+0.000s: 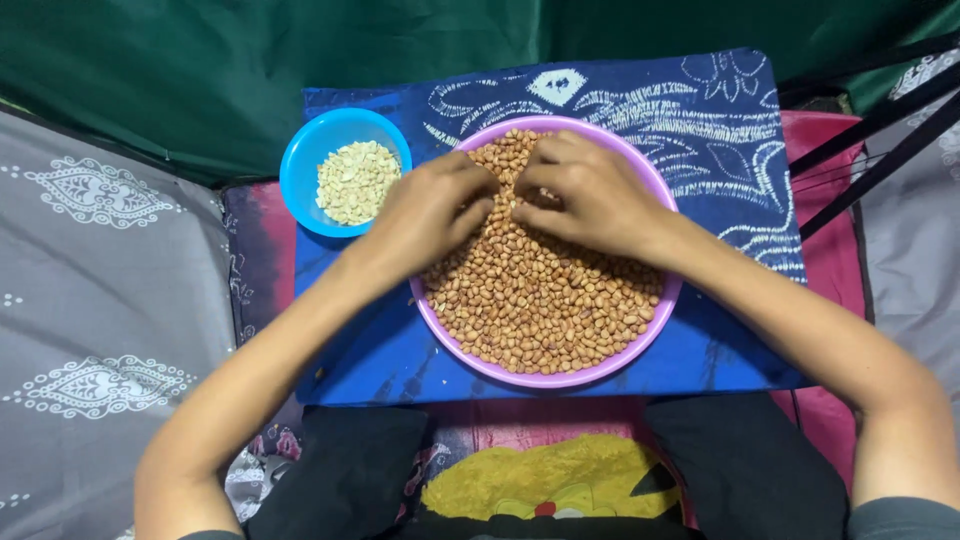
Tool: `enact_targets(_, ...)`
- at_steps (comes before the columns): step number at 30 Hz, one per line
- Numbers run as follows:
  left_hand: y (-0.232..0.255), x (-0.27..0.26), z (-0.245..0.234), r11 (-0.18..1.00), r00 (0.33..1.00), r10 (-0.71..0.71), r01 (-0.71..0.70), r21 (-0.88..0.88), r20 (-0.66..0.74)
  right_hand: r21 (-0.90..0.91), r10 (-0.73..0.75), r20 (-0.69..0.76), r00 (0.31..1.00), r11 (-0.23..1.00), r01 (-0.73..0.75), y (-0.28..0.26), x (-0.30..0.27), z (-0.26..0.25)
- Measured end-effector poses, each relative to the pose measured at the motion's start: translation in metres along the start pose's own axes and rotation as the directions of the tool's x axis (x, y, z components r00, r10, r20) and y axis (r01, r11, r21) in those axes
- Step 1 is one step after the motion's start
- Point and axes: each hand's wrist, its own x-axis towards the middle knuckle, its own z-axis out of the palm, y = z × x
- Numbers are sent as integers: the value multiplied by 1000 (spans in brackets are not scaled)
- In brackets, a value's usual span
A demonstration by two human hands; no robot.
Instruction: A person is manually sorting peanuts, picking out specific nuts from a large pink bowl and placing them into a smaller blue bowl.
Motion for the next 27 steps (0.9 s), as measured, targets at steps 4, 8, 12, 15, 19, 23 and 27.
enact_targets(4, 0, 5, 15, 1000, 1000, -17, 17, -1, -9, -59, 29, 42, 999, 998, -27, 0, -1, 3)
enact_targets(8, 3, 2, 15, 999, 999, -20, 19, -45, -33, -102, 46, 65, 997, 994, -39, 8, -3, 9)
enact_targets(12, 6, -2, 20, 997, 998, -25, 21, -75, -59, -113, 37, 49, 998, 993, -31, 4, -3, 7)
enact_targets(15, 6, -2, 29, 992, 997, -21, 13, -122, -67, -92, 13, 60, 998, 996, -8, 12, -8, 14)
enact_targets(19, 8, -4, 22, 975, 998, 42, -50, -214, -41, -8, 22, 102, 995, 1000, -21, 3, -9, -7)
enact_targets(23, 12, -15, 14, 997, 987, 24, -36, -70, -161, 84, 79, 61, 995, 993, -84, -4, -13, -34)
enact_targets(27, 42, -29, 20, 998, 994, -56, 57, 12, -95, 72, 165, 33, 986, 983, -167, 8, -26, -39)
